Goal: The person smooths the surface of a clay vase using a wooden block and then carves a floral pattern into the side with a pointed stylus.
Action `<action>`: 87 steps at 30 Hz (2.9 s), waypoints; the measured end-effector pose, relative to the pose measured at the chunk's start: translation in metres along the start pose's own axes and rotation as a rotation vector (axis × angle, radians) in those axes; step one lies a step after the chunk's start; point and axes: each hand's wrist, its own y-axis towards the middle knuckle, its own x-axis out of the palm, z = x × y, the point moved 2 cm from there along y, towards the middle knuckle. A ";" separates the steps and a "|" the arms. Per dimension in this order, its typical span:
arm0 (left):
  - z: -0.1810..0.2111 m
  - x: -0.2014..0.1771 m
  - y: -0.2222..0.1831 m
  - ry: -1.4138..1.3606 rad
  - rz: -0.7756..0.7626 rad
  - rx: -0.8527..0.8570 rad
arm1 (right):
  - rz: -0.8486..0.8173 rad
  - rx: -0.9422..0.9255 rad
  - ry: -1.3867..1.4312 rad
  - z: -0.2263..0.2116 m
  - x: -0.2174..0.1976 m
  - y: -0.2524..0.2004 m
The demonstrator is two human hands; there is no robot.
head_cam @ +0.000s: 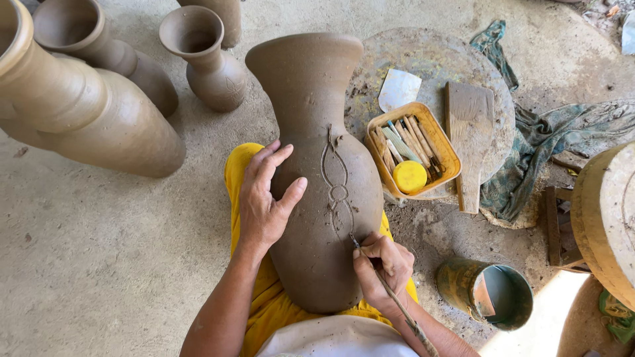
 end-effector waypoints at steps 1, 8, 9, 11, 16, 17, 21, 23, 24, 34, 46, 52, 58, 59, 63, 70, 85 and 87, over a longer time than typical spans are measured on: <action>0.000 0.000 0.001 -0.009 0.001 0.002 | -0.010 -0.026 0.009 0.001 0.000 0.001; 0.003 -0.001 -0.003 0.039 -0.008 -0.021 | -0.152 -0.066 0.130 0.015 -0.006 -0.014; 0.007 -0.001 -0.002 0.109 0.000 -0.004 | -0.089 0.047 0.370 0.021 -0.009 -0.010; 0.023 0.002 -0.011 0.332 0.005 0.087 | 0.027 0.275 0.849 0.031 -0.019 -0.001; 0.079 0.064 -0.089 0.778 -0.468 0.745 | 0.343 0.483 0.684 0.057 -0.056 0.043; 0.082 0.071 -0.102 0.566 -0.748 0.877 | 0.295 0.452 0.672 0.056 -0.055 0.052; 0.063 0.051 -0.092 -0.042 -0.619 0.863 | -0.008 0.247 0.580 0.042 -0.046 0.081; 0.041 0.023 -0.066 -0.023 -0.056 0.763 | -0.166 0.194 0.573 0.038 -0.037 0.090; 0.030 0.013 -0.054 0.041 0.033 0.542 | -0.222 0.212 0.601 0.037 -0.032 0.095; -0.013 -0.006 0.004 0.012 -0.077 -0.153 | -0.458 0.350 0.489 0.046 -0.016 0.125; -0.012 -0.006 0.000 0.045 -0.087 -0.165 | -0.512 0.437 0.382 0.046 -0.016 0.132; -0.018 -0.005 -0.001 0.062 -0.079 -0.148 | -0.457 0.267 0.433 0.053 -0.015 0.129; -0.019 -0.004 -0.001 0.081 -0.085 -0.152 | -0.402 0.197 0.509 0.061 -0.016 0.126; -0.019 -0.004 -0.002 0.082 -0.085 -0.153 | -0.392 0.212 0.518 0.063 -0.017 0.124; -0.019 -0.004 -0.002 0.070 -0.082 -0.172 | -0.331 0.198 0.534 0.067 -0.017 0.118; -0.017 -0.004 -0.002 0.069 -0.084 -0.175 | -0.186 0.304 0.683 0.077 -0.018 0.099; -0.019 -0.003 -0.004 0.049 -0.080 -0.183 | 0.004 0.389 0.917 0.103 -0.022 0.063; -0.019 -0.003 -0.003 0.054 -0.082 -0.181 | 0.010 0.400 0.911 0.109 -0.024 0.062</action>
